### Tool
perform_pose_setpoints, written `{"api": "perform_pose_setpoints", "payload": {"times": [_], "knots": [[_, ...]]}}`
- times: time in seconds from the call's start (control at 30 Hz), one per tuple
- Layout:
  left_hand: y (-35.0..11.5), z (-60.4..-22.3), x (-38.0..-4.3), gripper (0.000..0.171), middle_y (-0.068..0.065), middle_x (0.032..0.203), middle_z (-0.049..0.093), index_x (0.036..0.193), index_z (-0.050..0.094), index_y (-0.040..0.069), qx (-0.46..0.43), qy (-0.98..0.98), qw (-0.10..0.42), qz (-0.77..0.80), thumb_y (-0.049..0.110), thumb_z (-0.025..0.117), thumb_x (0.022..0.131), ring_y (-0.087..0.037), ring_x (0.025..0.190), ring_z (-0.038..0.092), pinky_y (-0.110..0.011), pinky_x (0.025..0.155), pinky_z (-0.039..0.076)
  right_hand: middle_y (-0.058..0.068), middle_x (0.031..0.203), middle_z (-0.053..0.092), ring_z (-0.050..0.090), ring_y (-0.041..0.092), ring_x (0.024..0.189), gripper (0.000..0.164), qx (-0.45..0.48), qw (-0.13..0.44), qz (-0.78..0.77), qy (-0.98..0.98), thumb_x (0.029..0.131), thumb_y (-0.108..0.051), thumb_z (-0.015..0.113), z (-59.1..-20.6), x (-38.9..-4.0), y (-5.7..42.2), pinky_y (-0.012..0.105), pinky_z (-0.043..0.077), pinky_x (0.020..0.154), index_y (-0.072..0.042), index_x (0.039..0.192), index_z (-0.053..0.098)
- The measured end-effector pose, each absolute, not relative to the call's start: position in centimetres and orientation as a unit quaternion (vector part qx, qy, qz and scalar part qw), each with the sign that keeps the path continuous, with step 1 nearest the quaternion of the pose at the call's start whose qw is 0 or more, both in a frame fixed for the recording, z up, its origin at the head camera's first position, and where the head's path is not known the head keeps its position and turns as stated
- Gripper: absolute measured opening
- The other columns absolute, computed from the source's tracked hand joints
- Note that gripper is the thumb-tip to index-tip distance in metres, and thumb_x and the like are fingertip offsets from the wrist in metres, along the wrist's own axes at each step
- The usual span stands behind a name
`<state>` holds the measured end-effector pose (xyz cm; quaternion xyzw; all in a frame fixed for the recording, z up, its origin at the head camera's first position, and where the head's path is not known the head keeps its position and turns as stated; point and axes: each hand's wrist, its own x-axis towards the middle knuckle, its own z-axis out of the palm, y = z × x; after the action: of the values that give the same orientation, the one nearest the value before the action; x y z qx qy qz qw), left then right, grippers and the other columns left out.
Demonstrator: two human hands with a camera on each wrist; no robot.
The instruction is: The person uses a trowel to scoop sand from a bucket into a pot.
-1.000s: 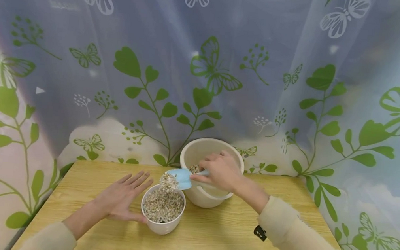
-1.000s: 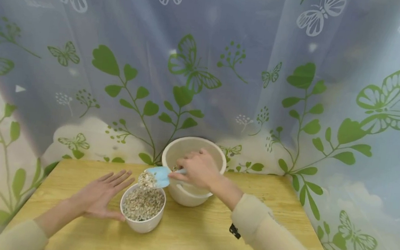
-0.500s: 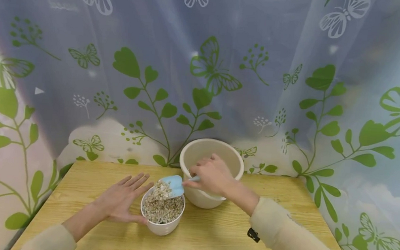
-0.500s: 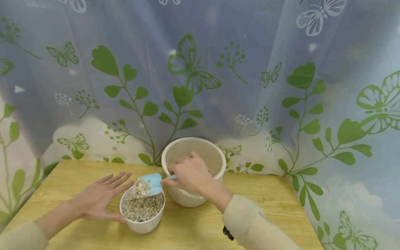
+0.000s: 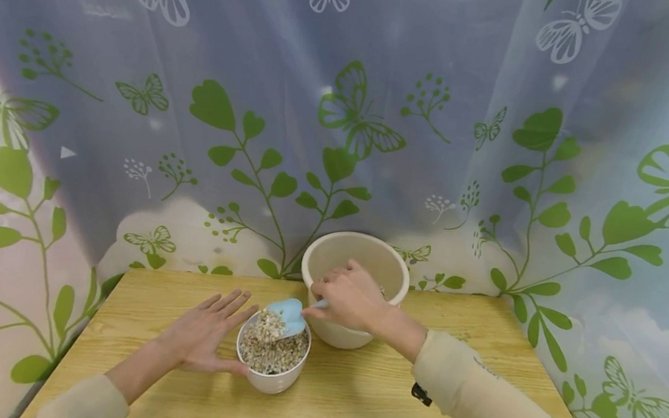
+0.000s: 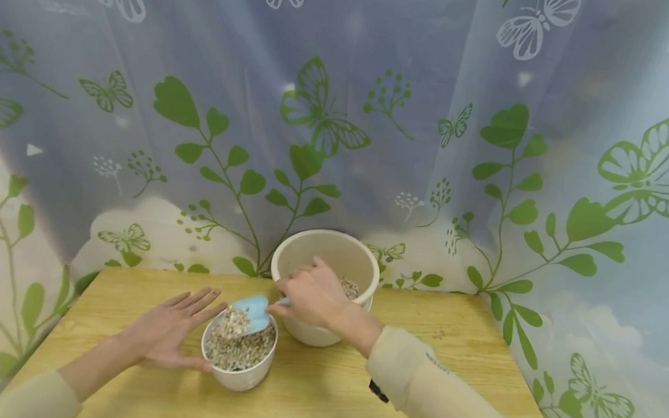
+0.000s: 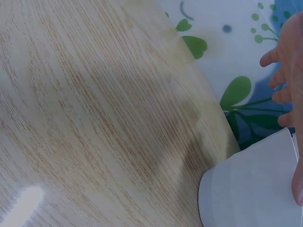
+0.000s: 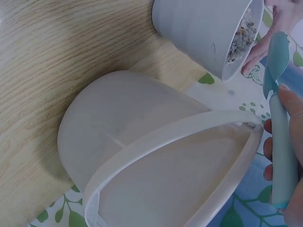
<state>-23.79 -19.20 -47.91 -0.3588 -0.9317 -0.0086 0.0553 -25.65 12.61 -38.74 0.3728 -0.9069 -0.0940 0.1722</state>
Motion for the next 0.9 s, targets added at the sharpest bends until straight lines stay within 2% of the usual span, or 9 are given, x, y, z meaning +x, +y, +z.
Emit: {"api": "perform_pose_setpoints", "payload": {"times": [0.17,0.4,0.9], "knots": [[-19.2,-48.0,-23.8,0.112,-0.023,0.17,0.035,0.162,0.042,0.011,-0.358,-0.932,0.057,-0.009,0.087,0.059,0.083,-0.043,0.156,0.04,-0.062,0.124,0.041,-0.012,0.089,0.076,0.067,0.01,0.081,0.044,0.373,0.169,-0.107,-0.906,0.093,-0.073,0.063,-38.8,-25.6,12.4,0.032,0.049,0.082,-0.03,0.093,0.075],[-19.1,-48.0,-23.7,0.112,-0.023,0.17,0.036,0.162,0.042,0.01,-0.356,-0.932,0.058,-0.007,0.088,0.059,0.083,-0.043,0.156,0.041,-0.061,0.123,0.042,-0.011,0.088,0.078,0.066,0.01,0.076,0.046,0.375,0.168,-0.133,-0.902,0.094,-0.073,0.061,-38.8,-25.6,12.0,0.028,0.037,0.073,-0.03,0.099,0.077],[-19.2,-48.0,-23.6,0.112,-0.023,0.17,0.036,0.161,0.043,0.009,-0.354,-0.933,0.055,-0.011,0.088,0.059,0.084,-0.043,0.156,0.04,-0.061,0.124,0.041,-0.007,0.084,0.078,0.07,0.013,0.078,0.047,0.376,0.179,-0.183,-0.891,0.095,-0.074,0.059,-38.6,-25.4,11.3,0.031,0.043,0.075,-0.03,0.099,0.077]]}}
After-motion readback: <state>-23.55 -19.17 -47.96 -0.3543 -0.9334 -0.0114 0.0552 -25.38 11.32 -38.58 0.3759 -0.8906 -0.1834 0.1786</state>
